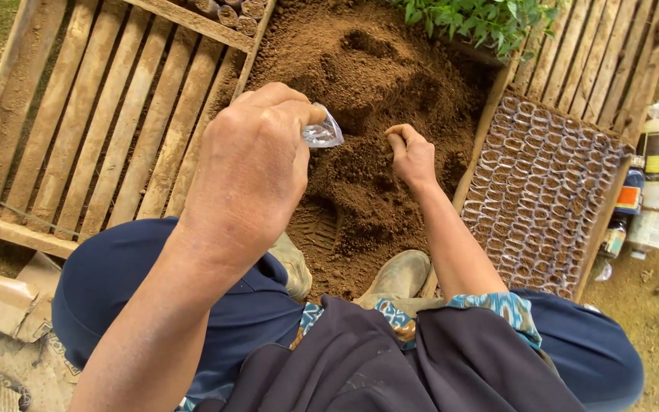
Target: Filling small plastic bags with soil to prepare them for planting seedlings.
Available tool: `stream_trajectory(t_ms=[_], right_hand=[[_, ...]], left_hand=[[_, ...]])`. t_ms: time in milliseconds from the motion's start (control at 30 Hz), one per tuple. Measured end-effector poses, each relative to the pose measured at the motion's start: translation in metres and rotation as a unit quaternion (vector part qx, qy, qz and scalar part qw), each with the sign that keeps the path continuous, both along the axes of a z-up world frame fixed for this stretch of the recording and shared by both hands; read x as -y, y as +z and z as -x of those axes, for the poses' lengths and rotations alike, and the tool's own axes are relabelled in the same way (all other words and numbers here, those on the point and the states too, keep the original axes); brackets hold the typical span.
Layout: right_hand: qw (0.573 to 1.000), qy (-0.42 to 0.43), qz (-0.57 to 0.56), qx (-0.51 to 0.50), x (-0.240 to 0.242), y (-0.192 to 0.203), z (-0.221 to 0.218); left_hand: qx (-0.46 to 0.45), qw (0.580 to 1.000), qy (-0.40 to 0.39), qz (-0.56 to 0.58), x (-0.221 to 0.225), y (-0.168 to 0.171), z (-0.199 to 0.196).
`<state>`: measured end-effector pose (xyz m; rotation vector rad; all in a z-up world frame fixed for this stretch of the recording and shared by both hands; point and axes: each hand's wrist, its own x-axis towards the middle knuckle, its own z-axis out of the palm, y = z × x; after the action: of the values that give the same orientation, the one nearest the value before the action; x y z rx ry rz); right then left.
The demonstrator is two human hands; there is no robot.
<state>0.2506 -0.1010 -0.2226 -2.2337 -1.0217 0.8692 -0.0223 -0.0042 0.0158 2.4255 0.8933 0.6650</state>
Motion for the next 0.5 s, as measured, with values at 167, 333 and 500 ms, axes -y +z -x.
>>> stream_trajectory(t_ms=[167,333,500], right_hand=[[0.99,-0.068,-0.064,-0.105,0.016,0.015,0.022],[0.901,-0.27,0.02,-0.34,0.032,0.018,0.124],[0.569,-0.486,0.062,-0.66,0.086,-0.099,0.17]], left_hand=[[0.013,1.0,-0.005,-0.003,0.006,0.002,-0.002],[-0.001,1.0,-0.013,-0.008,0.007,0.004,-0.004],[-0.023,0.999,-0.023,0.007,0.008,0.012,-0.004]])
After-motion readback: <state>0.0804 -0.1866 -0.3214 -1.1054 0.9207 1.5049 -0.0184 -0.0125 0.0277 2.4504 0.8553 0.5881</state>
